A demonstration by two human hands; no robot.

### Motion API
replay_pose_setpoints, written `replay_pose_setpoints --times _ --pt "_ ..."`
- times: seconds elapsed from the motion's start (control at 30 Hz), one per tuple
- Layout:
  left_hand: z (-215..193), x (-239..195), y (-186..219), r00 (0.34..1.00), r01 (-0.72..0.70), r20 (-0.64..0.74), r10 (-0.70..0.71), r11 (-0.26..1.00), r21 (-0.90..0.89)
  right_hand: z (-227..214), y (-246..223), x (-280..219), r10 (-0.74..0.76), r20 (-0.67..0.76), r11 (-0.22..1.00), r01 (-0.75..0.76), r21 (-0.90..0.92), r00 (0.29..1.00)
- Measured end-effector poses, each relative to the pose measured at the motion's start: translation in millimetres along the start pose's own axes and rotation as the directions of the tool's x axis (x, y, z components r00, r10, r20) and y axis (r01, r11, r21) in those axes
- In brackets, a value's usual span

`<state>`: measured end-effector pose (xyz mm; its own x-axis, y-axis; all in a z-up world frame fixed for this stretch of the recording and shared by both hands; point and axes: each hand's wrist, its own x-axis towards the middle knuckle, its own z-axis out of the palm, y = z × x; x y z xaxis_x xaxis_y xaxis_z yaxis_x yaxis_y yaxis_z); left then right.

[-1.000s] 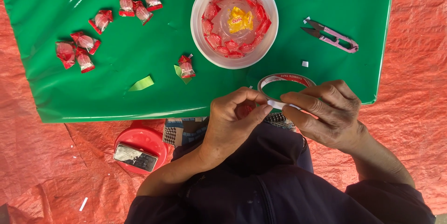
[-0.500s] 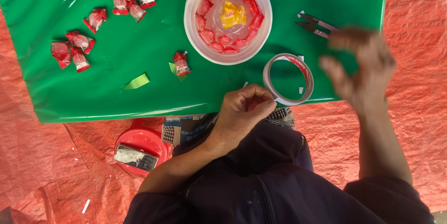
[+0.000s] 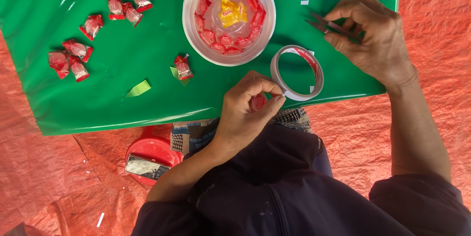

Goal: Attaching red decorative wrappers to the rim of a white bowl using adhesive tape.

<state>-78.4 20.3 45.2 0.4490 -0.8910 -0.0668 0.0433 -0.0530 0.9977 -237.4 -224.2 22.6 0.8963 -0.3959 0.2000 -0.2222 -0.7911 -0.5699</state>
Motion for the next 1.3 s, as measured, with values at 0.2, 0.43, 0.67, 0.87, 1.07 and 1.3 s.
replay_pose_setpoints --times 0.2,0.43,0.67,0.87,1.07,1.3 --pt "-4 3 7 0.962 -0.271 0.045 0.268 0.930 0.248 -15 13 -22 0.180 0.207 0.668 -0.274 0.692 0.962" --pt "-10 8 22 0.924 -0.382 0.165 0.345 0.815 0.436 -46 -72 -5 -0.128 0.242 0.956 0.056 0.286 0.962" --pt "-7 7 25 0.914 -0.403 0.189 0.359 0.749 0.526 -51 -105 7 -0.338 0.218 0.838 0.398 -0.373 0.916" --pt "-8 5 24 0.915 -0.403 0.198 0.353 0.749 0.527 -41 -114 16 -0.385 0.288 0.733 0.480 -0.482 0.877" --pt "-8 5 24 0.918 -0.396 0.194 0.346 0.761 0.514 -35 -117 20 -0.401 0.329 0.690 0.518 -0.505 0.855" --pt "-8 6 22 0.918 -0.395 0.186 0.350 0.757 0.520 -32 -116 19 -0.379 0.351 0.682 0.515 -0.520 0.856"
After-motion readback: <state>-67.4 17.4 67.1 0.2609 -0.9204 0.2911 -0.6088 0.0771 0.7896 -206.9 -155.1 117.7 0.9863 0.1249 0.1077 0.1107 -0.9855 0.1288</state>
